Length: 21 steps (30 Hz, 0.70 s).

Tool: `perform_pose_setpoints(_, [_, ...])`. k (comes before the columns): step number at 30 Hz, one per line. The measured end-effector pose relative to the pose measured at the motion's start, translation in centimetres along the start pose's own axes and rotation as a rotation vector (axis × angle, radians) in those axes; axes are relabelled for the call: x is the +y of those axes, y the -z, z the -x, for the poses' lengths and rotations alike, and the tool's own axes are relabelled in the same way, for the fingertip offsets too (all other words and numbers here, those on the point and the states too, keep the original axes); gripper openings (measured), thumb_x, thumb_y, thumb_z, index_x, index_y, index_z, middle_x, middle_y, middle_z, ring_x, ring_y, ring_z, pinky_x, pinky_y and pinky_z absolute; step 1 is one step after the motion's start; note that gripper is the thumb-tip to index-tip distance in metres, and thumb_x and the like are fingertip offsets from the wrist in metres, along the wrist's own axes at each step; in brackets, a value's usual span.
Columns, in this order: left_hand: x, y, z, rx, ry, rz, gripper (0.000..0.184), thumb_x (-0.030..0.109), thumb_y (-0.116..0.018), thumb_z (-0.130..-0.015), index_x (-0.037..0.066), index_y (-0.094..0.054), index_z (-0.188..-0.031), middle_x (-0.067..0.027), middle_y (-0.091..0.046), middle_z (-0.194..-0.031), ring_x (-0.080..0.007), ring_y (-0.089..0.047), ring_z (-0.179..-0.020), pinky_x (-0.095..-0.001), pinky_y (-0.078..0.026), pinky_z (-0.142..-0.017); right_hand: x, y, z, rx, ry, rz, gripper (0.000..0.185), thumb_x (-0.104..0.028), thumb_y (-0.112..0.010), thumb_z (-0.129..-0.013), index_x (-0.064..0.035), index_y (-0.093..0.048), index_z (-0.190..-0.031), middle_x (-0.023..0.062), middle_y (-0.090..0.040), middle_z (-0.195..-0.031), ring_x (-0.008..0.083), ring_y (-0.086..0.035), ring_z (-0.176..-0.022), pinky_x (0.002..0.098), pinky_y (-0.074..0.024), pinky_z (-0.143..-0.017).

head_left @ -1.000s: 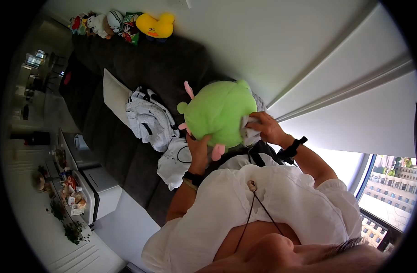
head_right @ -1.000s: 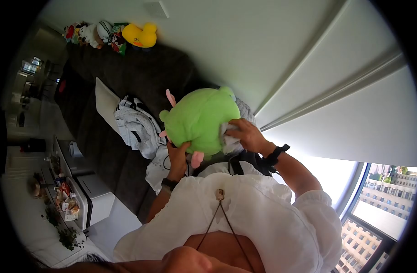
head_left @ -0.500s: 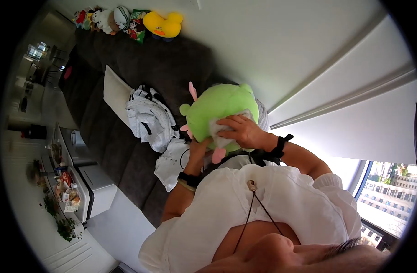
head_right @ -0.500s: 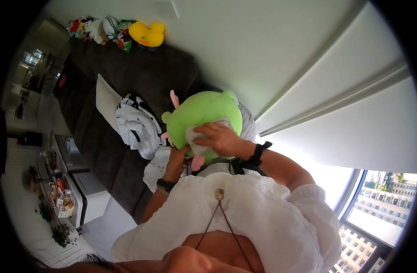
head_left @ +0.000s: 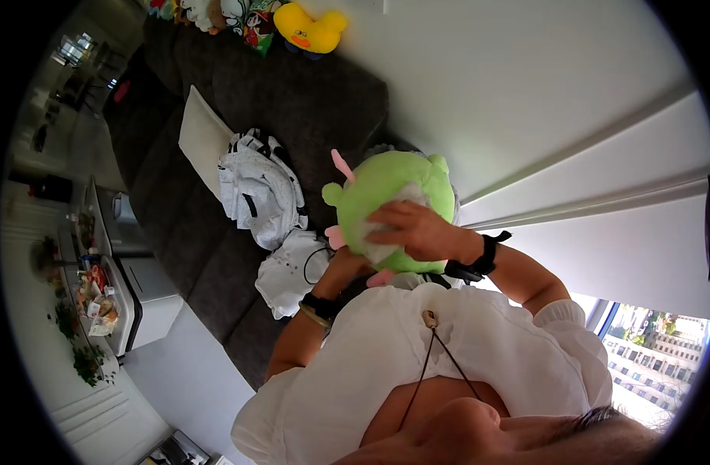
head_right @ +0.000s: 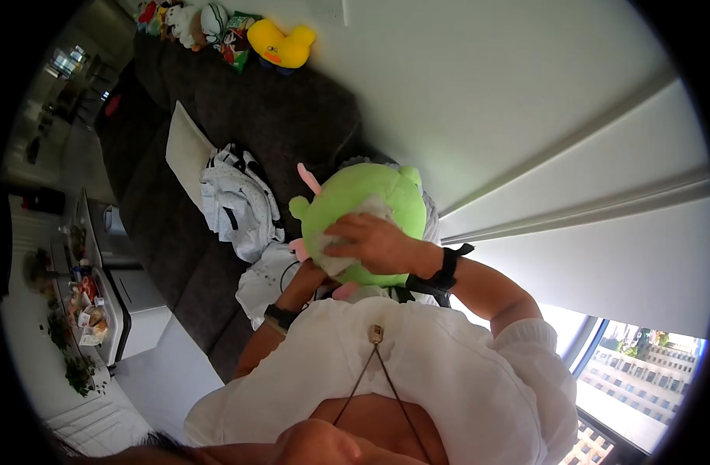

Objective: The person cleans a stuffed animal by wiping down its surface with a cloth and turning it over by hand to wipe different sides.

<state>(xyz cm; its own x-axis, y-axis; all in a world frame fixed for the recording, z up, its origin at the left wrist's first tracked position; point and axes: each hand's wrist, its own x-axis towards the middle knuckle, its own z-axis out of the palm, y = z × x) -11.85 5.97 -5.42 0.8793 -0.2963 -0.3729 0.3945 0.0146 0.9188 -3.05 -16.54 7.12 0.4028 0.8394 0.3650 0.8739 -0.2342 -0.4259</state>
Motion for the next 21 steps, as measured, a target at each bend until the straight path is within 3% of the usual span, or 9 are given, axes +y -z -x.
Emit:
perform_pose_setpoints(2, [-0.7, 0.2, 0.1, -0.001, -0.041, -0.025, 0.029, 0.011, -0.071, -0.085, -0.002, -0.065, -0.109, -0.0061, -0.069, -0.098, -0.0149, -0.066, -0.079, -0.0296, -0.053, -0.066, 0.4, -1.3, 0.0, -0.077, 0.07, 0.023, 0.054, 0.006, -0.064, -0.067, -0.0183, -0.071, -0.115, 0.0073, -0.06, -0.132, 0.0302, -0.057, -0.119, 0.0417, -0.0473, -0.099])
perform_pose_setpoints(4, [1.5, -0.4, 0.4, 0.014, 0.173, 0.175, 0.028, 0.012, -0.071, -0.085, -0.001, -0.066, -0.109, -0.0066, -0.069, -0.096, -0.0145, -0.066, -0.077, -0.0295, -0.054, -0.065, 3.4, -0.9, 0.5, -0.047, -0.082, 0.133, 0.051, 0.005, -0.065, -0.069, -0.0172, -0.072, -0.115, 0.0084, -0.061, -0.131, 0.03, -0.057, -0.118, 0.0412, -0.0484, -0.096])
perform_pose_setpoints(7, [1.0, -0.1, -0.1, -0.045, 0.243, 0.053, 0.03, 0.013, -0.075, -0.084, 0.0, -0.068, -0.11, -0.0056, -0.07, -0.096, -0.0129, -0.064, -0.077, -0.0288, -0.053, -0.067, 9.7, 1.0, 1.7, -0.045, -0.461, 0.354, 0.057, 0.009, -0.063, -0.069, -0.0142, -0.069, -0.121, 0.0139, -0.063, -0.13, 0.0342, -0.059, -0.116, 0.0426, -0.052, -0.093])
perform_pose_setpoints(9, [1.5, -0.2, 0.4, -0.066, 0.194, 0.064, 0.029, 0.013, -0.075, -0.084, 0.0, -0.068, -0.109, -0.0061, -0.07, -0.096, -0.0132, -0.064, -0.077, -0.0289, -0.052, -0.066, 12.2, 2.3, 2.7, -0.003, -0.607, 0.304, 0.063, 0.012, -0.062, -0.066, -0.0113, -0.067, -0.125, 0.0171, -0.063, -0.13, 0.0368, -0.059, -0.114, 0.0413, -0.0528, -0.092])
perform_pose_setpoints(12, [0.9, 0.0, 0.5, -0.106, 0.171, 0.106, 0.03, 0.013, -0.075, -0.084, 0.001, -0.068, -0.11, -0.0057, -0.07, -0.096, -0.0142, -0.065, -0.079, -0.0301, -0.053, -0.068, 7.0, 3.8, -1.6, 0.114, -0.373, -0.143, 0.065, 0.015, -0.054, -0.064, -0.0099, -0.067, -0.123, 0.0174, -0.061, -0.13, 0.038, -0.056, -0.117, 0.0444, -0.0488, -0.098])
perform_pose_setpoints(13, [0.6, 0.1, 0.4, -0.13, 0.172, 0.116, 0.03, 0.013, -0.074, -0.084, 0.001, -0.068, -0.111, -0.0054, -0.071, -0.096, -0.0146, -0.065, -0.08, -0.0308, -0.053, -0.07, 5.0, 3.5, -3.2, 0.032, -0.241, -0.213, 0.069, 0.016, -0.051, -0.063, -0.0108, -0.066, -0.125, 0.0174, -0.059, -0.132, 0.037, -0.056, -0.118, 0.0453, -0.0471, -0.101])
perform_pose_setpoints(17, [-0.4, 0.1, -0.1, -0.136, 0.029, -0.172, 0.03, 0.017, -0.073, -0.085, 0.003, -0.068, -0.111, -0.0052, -0.071, -0.097, -0.0155, -0.065, -0.087, -0.0324, -0.053, -0.077, 2.7, -2.0, -5.4, -0.287, 0.09, 0.015, 0.053, 0.003, -0.064, -0.067, -0.0208, -0.071, -0.113, 0.0049, -0.062, -0.13, 0.0245, -0.055, -0.123, 0.0405, -0.0454, -0.097])
perform_pose_setpoints(21, [-0.5, 0.6, 0.3, -0.168, -0.007, -0.21, 0.031, 0.021, -0.072, -0.086, 0.003, -0.068, -0.111, -0.0068, -0.072, -0.099, -0.0167, -0.065, -0.089, -0.0334, -0.052, -0.079, 7.2, -3.5, -6.8, -0.412, -0.124, 0.072, 0.054, 0.002, -0.064, -0.067, -0.0208, -0.07, -0.115, 0.0031, -0.063, -0.128, 0.0262, -0.056, -0.12, 0.0419, -0.0453, -0.1])
